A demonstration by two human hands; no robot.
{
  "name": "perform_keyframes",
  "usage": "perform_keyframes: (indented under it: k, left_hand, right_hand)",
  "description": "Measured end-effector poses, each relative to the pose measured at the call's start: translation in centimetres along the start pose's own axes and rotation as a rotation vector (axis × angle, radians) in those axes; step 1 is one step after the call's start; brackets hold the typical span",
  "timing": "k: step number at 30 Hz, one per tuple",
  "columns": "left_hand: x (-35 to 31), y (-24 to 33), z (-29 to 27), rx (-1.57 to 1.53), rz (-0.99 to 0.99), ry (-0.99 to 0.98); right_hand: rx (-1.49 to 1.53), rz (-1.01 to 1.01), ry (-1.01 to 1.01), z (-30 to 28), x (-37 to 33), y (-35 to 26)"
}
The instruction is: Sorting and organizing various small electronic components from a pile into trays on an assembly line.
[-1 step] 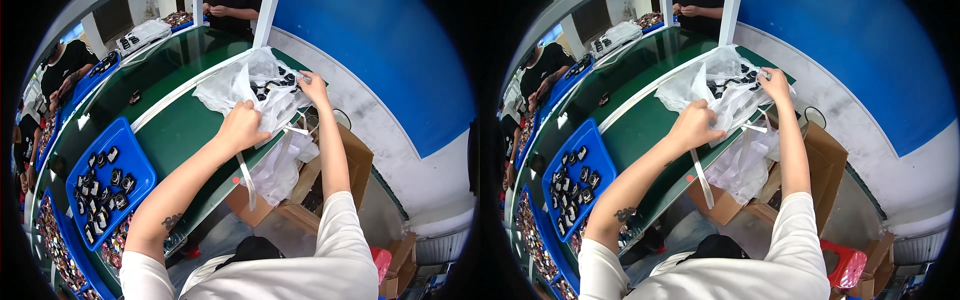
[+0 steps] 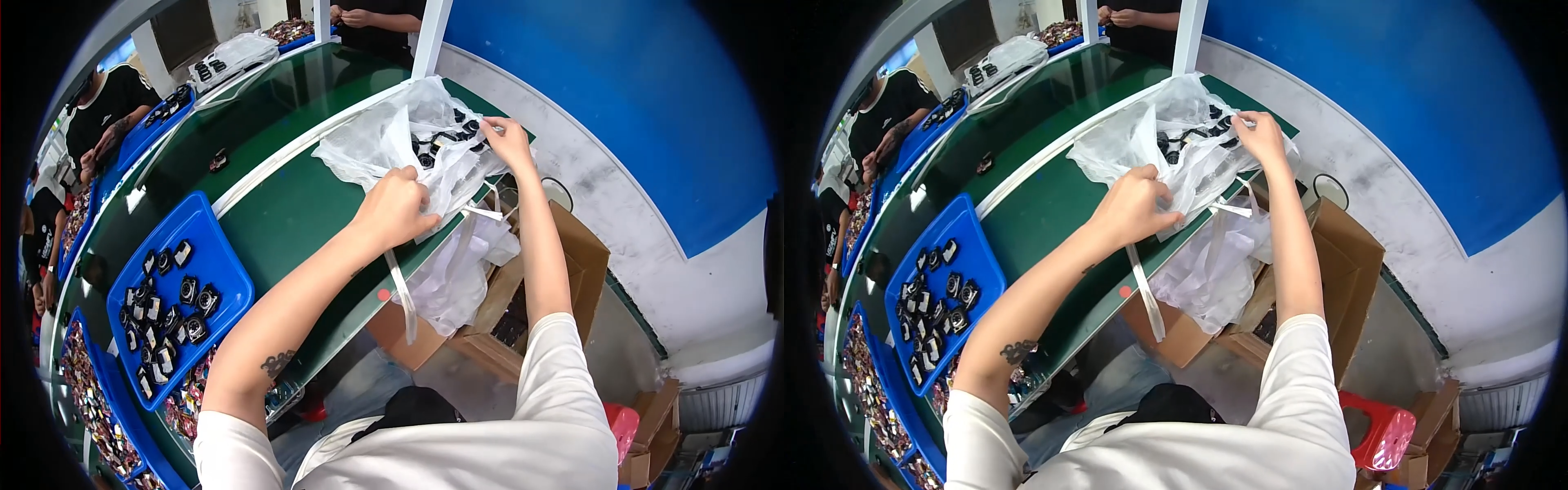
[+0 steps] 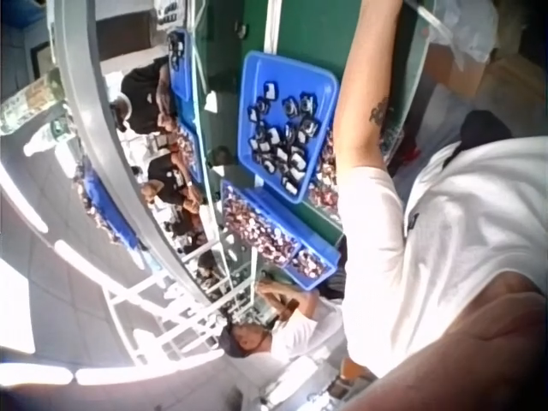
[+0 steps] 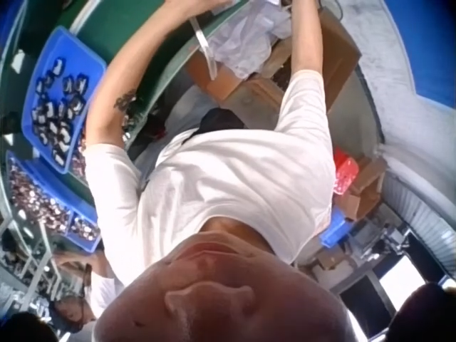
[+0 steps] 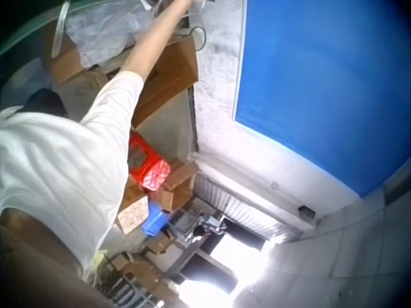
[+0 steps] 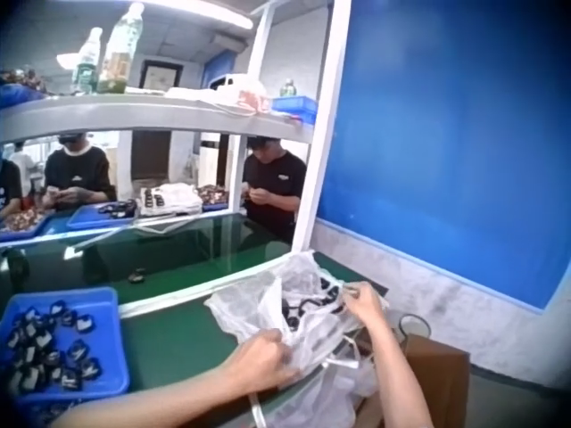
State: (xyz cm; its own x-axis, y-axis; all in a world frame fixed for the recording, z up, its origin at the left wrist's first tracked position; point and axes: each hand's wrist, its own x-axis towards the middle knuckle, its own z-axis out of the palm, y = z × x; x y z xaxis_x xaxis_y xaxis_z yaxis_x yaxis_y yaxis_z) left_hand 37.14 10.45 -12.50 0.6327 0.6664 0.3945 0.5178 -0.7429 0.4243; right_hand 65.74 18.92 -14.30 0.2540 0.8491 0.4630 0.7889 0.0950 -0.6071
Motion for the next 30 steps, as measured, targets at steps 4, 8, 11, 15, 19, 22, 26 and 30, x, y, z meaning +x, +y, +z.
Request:
perform_keyframes:
  k: [4,8,11,15,19,22,26,30]
  left_hand:
    - [-0.1,-0.4,-0.1,-0.067,-0.016,0.01]
    - [-0.1,0.0,0.0,-0.07,-0.054,0.048]
    - [-0.3,0.2,-0.9,-0.053,-0.16,0.059]
    - [-0.1,0.4,-1.1,-0.112,-0.137,0.076]
    - [-0.5,-0.3,-0.4,-0.084,-0.021,0.074]
    - [-0.4,-0.4,0.1,-0.066,0.007,0.094]
    - [-0.8,-0.7,0.0,-0.053,-0.006,0.067]
    - [-0.4,-0.5,0.2,-0.043,0.043,0.069]
  right_hand:
    - [-0.285,0.109,-0.22,2.2,1.0,-4.4]
    - [-0.122,-0.062,-0.062,4.1,3.9,-4.3]
    - [0.49,0.12,-0.044,3.2,5.2,-6.0]
    - [0.086,0.131,-0.068,1.6,5.3,-5.5]
    - [-0.301,0.037,-0.364,3.3,4.1,-4.6]
    - [0.145,0.091,-0.108,3.3,5.4,-4.4]
    - [-0.408,0.219,-0.331,4.9,4.8,-5.6]
    - [-0.103,0.083,-0.073,5.5,5.9,-4.9]
